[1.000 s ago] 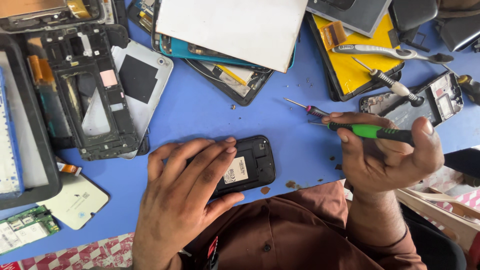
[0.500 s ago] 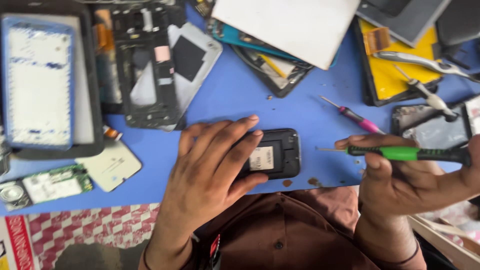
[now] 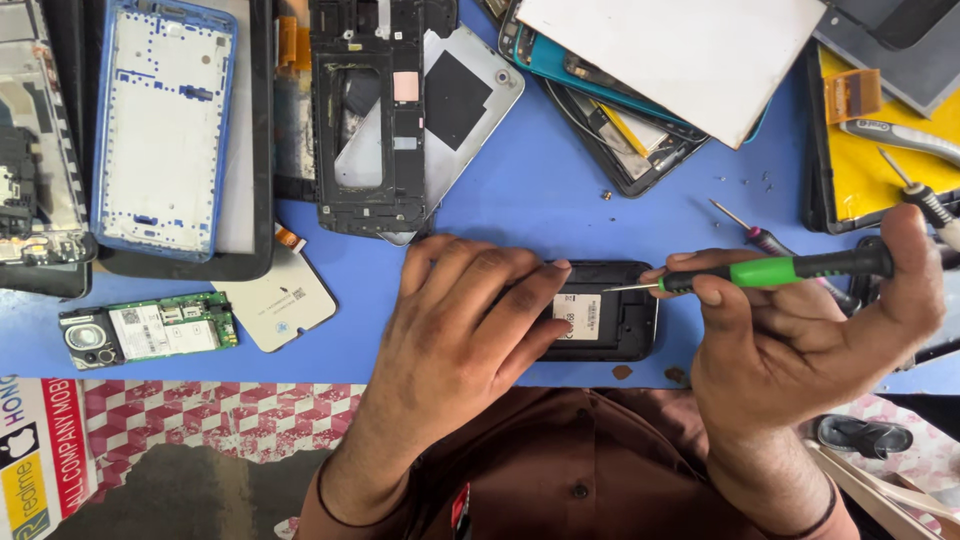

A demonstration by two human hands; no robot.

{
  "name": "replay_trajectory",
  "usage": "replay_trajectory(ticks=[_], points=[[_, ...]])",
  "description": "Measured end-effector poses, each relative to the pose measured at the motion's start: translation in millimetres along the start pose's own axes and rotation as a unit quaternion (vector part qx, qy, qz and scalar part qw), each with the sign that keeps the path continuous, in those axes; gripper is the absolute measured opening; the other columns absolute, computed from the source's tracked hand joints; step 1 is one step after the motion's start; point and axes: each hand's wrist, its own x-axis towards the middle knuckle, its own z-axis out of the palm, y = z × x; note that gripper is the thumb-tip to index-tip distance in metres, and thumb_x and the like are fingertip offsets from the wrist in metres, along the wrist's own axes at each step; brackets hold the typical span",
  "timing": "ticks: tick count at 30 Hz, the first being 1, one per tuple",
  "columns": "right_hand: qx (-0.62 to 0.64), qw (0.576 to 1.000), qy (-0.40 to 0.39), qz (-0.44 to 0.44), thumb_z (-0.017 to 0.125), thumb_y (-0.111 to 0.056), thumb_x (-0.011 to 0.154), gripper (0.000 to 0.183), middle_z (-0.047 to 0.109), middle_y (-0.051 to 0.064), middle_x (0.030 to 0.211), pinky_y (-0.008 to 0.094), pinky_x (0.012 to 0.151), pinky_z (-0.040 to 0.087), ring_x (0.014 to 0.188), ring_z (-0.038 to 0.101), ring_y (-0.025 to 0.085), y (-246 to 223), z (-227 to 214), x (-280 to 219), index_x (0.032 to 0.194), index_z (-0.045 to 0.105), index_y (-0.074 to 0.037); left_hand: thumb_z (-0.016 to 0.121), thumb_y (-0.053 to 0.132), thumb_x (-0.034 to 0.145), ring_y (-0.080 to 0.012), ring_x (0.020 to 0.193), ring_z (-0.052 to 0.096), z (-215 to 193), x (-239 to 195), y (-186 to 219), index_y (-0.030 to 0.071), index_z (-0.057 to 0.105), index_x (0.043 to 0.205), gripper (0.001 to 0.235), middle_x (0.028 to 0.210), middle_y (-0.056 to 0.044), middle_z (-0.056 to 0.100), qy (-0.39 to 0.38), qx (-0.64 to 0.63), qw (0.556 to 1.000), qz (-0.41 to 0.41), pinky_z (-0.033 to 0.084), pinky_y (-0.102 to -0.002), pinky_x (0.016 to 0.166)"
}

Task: The person disassembles a black mobile phone by removing screws from the back cover using a screwdriver. They then reassemble the phone by inserting and tightening screws into the back cover.

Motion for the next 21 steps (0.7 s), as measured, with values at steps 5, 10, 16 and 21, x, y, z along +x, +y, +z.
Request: replay_trajectory(ticks=[5, 10, 16, 21], points=[[0.003, 0.999, -0.017, 0.032, 0.071, -0.005, 0.109, 0.072, 0.076, 0.022, 0.103, 0.025, 0.073, 0.057, 0.074, 0.075, 0.023, 3, 4, -4, 0.155, 0.016, -0.001, 0.083, 0.022, 0.091, -0.0231, 0.113, 0.063, 0, 3, 1, 0.008, 0.066, 0.126, 0.042, 0.124, -0.003, 0.064, 0.002, -0.013, 1.000, -0.016, 0.044, -0.045, 0.103], [0.162, 0.985, -0.002, 0.058, 0.058, 0.001, 0.121, 0.060, 0.068, 0.023, 0.119, 0.032, 0.085, 0.069, 0.091, 0.080, 0.027, 10, 9, -5, 0.160, 0.012, 0.004, 0.069, 0.004, 0.099, -0.0236, 0.114, 0.065, -7, 0, -2, 0.006, 0.064, 0.131, 0.032, 0.129, -0.005, 0.066, 0.037, -0.061, 0.996, -0.053, 0.049, -0.041, 0.101], [0.209, 0.974, -0.016, 0.082, 0.052, 0.003, 0.127, 0.052, 0.068, 0.026, 0.112, 0.039, 0.080, 0.067, 0.087, 0.078, 0.029, 11, 10, 1, 0.157, 0.010, 0.005, 0.060, -0.004, 0.103, -0.0210, 0.103, 0.069, -11, -7, -6, 0.004, 0.065, 0.128, 0.027, 0.126, -0.010, 0.069, 0.082, -0.180, 0.977, -0.086, 0.058, -0.030, 0.082], [0.230, 0.967, -0.005, 0.108, 0.049, 0.006, 0.123, 0.054, 0.068, 0.028, 0.109, 0.040, 0.080, 0.067, 0.088, 0.078, 0.030, 7, 12, 4, 0.159, 0.009, 0.005, 0.063, -0.002, 0.103, -0.0219, 0.101, 0.073, -10, -13, -8, 0.003, 0.064, 0.123, 0.021, 0.120, -0.012, 0.070, 0.125, -0.197, 0.971, -0.057, 0.060, -0.030, 0.086]])
